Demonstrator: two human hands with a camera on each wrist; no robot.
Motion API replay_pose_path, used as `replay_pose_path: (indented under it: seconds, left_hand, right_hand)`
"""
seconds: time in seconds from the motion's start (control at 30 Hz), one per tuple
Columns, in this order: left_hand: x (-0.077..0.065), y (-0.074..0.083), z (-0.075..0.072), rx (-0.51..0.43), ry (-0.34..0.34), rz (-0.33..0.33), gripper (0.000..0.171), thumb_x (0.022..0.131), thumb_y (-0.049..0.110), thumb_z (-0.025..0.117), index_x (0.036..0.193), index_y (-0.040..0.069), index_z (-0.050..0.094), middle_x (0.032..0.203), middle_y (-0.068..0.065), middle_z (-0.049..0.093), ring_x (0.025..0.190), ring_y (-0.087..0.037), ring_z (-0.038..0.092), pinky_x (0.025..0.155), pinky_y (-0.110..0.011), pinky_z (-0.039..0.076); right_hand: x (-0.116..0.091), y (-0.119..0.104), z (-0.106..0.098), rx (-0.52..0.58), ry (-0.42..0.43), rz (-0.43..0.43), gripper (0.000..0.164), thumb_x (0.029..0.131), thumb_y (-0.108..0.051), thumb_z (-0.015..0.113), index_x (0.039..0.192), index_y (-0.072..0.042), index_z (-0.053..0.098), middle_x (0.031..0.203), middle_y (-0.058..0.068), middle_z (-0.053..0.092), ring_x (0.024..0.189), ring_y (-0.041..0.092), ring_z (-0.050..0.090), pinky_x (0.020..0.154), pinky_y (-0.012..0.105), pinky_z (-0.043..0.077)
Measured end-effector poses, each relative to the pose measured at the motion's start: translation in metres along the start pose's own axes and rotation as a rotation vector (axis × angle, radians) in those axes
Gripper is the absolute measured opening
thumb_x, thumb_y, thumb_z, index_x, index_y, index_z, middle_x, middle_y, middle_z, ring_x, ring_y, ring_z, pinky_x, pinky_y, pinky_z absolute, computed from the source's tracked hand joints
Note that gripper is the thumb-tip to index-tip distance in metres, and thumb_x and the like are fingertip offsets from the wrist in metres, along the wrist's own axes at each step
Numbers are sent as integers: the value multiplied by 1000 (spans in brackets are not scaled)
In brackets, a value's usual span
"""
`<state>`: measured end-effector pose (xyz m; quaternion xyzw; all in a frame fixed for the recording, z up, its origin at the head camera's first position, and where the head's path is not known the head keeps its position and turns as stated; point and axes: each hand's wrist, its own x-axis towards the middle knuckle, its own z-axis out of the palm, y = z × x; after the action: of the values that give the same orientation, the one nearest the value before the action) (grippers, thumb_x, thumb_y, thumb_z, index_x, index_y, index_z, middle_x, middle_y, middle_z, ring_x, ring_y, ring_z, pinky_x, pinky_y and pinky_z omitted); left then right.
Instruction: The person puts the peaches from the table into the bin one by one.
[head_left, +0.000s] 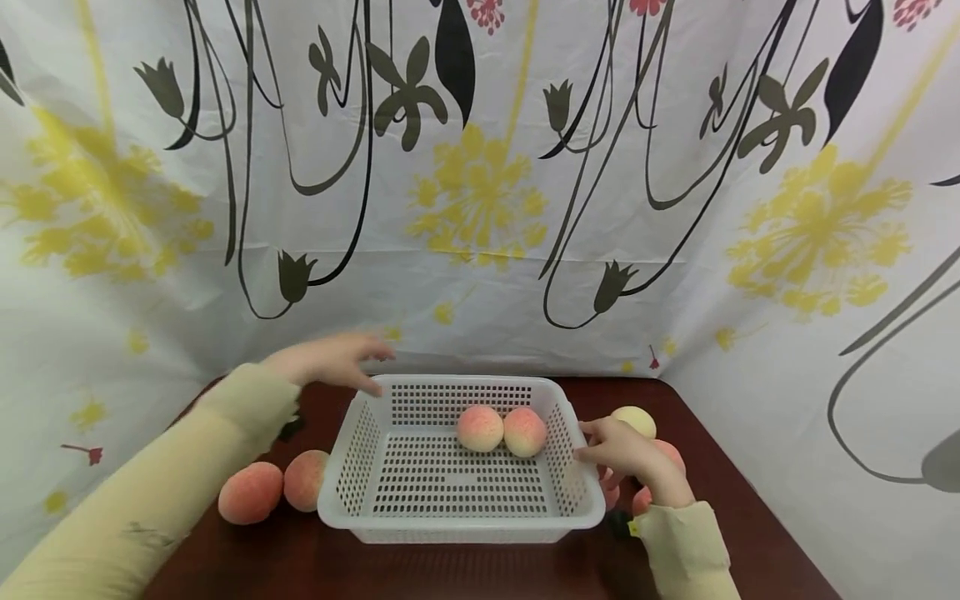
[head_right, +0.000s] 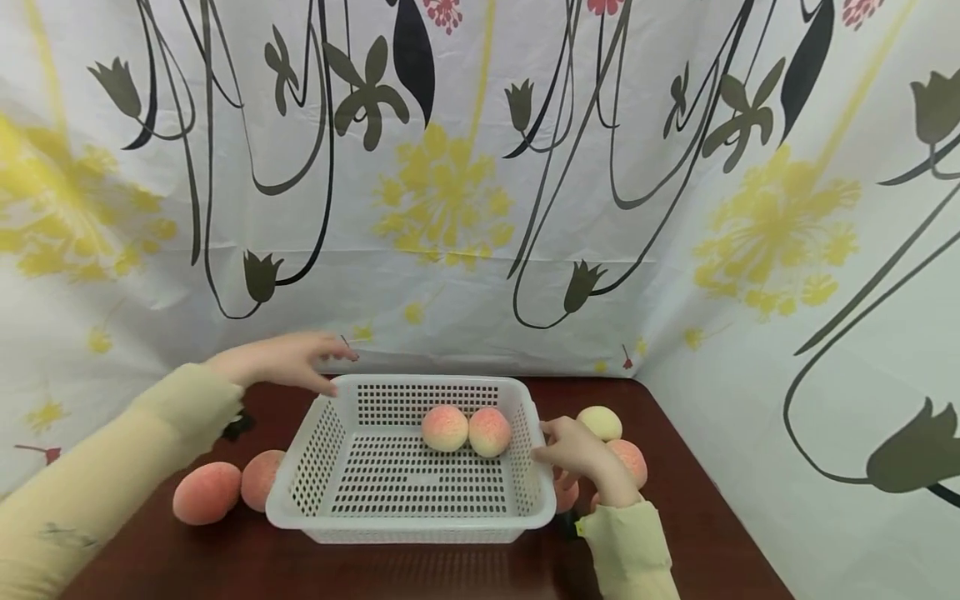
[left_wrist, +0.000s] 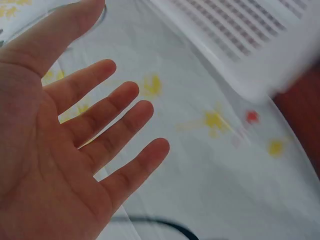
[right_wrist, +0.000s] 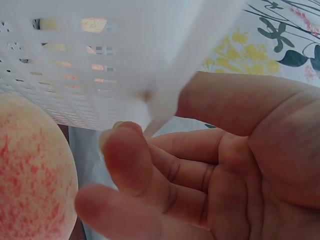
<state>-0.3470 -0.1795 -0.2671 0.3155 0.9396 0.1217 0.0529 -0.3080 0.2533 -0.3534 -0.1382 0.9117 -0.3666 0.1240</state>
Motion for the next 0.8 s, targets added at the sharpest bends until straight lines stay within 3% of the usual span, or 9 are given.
replay_pose_path:
  seconds: [0.1, 0.3, 0.53, 0.67, 0.8]
  left_hand:
    - [-29, -21, 6, -5, 3, 1, 63, 82, 34, 76, 130, -3, 57, 126, -20, 57, 114, -38, 54, 92, -52, 44]
    - [-87, -52, 25, -97, 22, -77, 66, 78, 40, 79, 126, 0, 60, 118, -15, 61, 106, -37, 59, 86, -50, 48]
    - [-138, -81, 65, -239, 88, -122, 68, 81, 34, 77, 133, -2, 52, 124, -24, 54, 108, -41, 56, 82, -49, 49]
    - [-156, -86, 94, -136, 146, -165, 82, 74, 42, 81, 137, 1, 48, 123, -24, 51, 100, -37, 58, 74, -47, 49]
    - [-162, -76, 112, 0, 213, -230, 94, 63, 51, 85, 138, 6, 49, 121, -23, 51, 96, -41, 58, 71, -53, 49]
  right_hand:
    - [-2, 3, -1, 4, 12, 17, 54, 87, -11, 68, 135, 7, 51, 79, 8, 60, 64, 21, 61, 50, 37, 54]
    - [-4, 5, -3, 8, 9, -5, 56, 87, -12, 69, 135, 8, 50, 78, 8, 60, 64, 21, 60, 51, 37, 54]
    - [-1, 3, -4, 16, -6, -41, 55, 88, -12, 68, 135, 8, 50, 78, 8, 59, 64, 21, 61, 50, 38, 54]
    - [1, 3, -2, 12, -5, -25, 58, 88, -13, 68, 137, 9, 47, 78, 8, 60, 64, 21, 61, 50, 37, 54]
    - [2, 3, -1, 5, -4, -25, 60, 87, -13, 68, 138, 11, 46, 78, 8, 60, 63, 21, 61, 50, 37, 54]
